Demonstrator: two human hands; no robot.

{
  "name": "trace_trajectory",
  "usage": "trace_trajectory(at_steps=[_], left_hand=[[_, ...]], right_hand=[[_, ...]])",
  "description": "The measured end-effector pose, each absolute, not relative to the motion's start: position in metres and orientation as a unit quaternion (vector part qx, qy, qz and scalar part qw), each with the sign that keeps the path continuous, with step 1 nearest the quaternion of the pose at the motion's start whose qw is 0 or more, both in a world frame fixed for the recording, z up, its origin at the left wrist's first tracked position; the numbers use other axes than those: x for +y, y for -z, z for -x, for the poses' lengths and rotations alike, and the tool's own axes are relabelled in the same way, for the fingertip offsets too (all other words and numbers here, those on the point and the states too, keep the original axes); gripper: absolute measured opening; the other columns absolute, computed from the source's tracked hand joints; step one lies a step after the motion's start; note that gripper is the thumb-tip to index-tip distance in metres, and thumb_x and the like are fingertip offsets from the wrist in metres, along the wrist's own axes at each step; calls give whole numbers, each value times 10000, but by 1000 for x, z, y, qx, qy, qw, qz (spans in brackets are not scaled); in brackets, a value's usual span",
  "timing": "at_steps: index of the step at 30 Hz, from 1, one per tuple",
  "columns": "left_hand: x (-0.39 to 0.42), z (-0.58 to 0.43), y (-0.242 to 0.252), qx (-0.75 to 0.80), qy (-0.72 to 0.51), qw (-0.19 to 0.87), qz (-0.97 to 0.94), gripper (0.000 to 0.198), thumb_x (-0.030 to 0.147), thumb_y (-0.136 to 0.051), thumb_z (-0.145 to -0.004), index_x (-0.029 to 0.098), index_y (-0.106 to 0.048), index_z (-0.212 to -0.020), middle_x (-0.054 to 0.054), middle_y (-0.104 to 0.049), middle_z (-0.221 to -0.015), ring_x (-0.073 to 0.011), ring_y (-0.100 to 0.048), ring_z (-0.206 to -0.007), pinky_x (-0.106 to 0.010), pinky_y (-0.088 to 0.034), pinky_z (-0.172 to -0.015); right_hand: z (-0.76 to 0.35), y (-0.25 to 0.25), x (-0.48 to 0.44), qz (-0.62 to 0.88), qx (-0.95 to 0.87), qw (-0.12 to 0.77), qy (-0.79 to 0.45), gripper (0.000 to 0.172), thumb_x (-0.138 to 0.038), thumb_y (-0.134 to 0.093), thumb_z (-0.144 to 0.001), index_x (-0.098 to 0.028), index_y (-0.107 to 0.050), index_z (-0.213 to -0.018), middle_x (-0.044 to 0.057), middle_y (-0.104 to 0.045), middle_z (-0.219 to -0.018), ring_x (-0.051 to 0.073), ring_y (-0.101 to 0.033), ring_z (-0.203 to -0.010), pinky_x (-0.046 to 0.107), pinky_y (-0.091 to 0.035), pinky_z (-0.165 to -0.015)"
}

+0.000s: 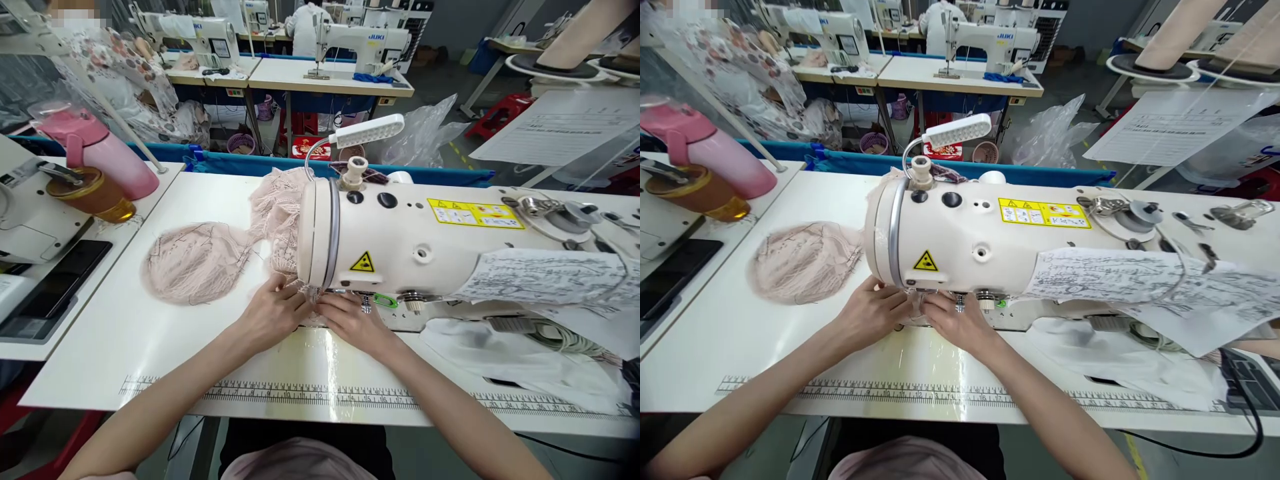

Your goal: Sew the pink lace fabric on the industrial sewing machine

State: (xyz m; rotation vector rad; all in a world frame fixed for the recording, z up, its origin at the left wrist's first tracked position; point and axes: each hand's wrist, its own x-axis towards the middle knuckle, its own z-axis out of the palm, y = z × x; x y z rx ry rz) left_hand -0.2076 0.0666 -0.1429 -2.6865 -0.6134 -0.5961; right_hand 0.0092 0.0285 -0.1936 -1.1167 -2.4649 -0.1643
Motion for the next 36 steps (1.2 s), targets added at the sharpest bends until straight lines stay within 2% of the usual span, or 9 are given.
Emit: trace_trajectory(at_steps=[2,4,7,9,14,21,26,31,36], left_hand=[[67,207,148,-220,219,136,941,267,10,-422,-870,182,-586,-748,-3,-653,-723,-158,-571,-659,-354,-433,-761],[68,206,155,-228,224,99,942,255,49,-412,-905,175,-633,-917,-33,-706,-867,-180,-622,-773,-383,-453,-871],[69,203,169,-237,209,45,948,311,81,-388,-937,128,-604,-1157,-85,-722,-1012,-211,-658,-934,-381,-468,-937],[69,203,176,-237,194,23,952,346,73,-387,-931,106,-586,-1212,-107,-719,-1057,-227,-662,-998,-388,-477,-954],[71,204,183,-231,203,1,952,373,67,-433,-882,102,-606,-1210,-117,-717,-1082,-253,-663,-1045,-425,-487,-979],[74,207,180,-235,189,-31,953,424,84,-468,-837,148,-605,-1233,-98,-718,-1093,-258,-672,-1018,-433,-518,-941],[80,213,174,-233,167,-79,955,508,98,-501,-771,180,-588,-1264,-76,-719,-1106,-260,-661,-1050,-423,-513,-947],[85,217,170,-231,154,-107,955,556,103,-537,-739,206,-574,-1284,-58,-720,-1110,-257,-663,-1045,-407,-518,-919],[87,218,168,-233,151,-112,954,545,108,-564,-728,182,-589,-1267,-55,-732,-1066,-247,-685,-952,-406,-514,-911]], right_hand=[[-10,191,29,397,-892,212,43,223,-161,-505,-945,-263,-678,-1043,12,-715,-1010,143,-635,-893,288,-478,-791],[-9,189,29,401,-890,214,31,231,-163,-508,-943,-266,-691,-1041,23,-716,-980,156,-636,-929,291,-491,-811],[-6,188,28,404,-889,216,19,242,-154,-500,-945,-255,-691,-1055,33,-719,-973,160,-638,-945,294,-507,-839],[-4,188,28,397,-892,217,11,251,-142,-483,-951,-242,-682,-1067,39,-719,-978,160,-635,-956,295,-512,-853],[-1,186,28,388,-899,204,0,257,-102,-444,-956,-206,-664,-1039,56,-706,-964,160,-618,-983,292,-511,-873],[1,185,29,384,-904,187,-11,224,-42,-466,-921,-189,-632,-948,40,-683,-897,157,-621,-913,288,-512,-844],[8,186,28,389,-902,189,8,241,1,-490,-884,-167,-624,-992,43,-683,-916,164,-619,-945,281,-506,-840],[18,188,25,406,-893,190,41,211,-31,-478,-900,-176,-629,-926,27,-674,-842,157,-596,-857,288,-520,-812],[20,192,25,401,-892,206,38,199,-56,-483,-910,-173,-641,-938,45,-672,-855,168,-598,-887,296,-534,-800]])
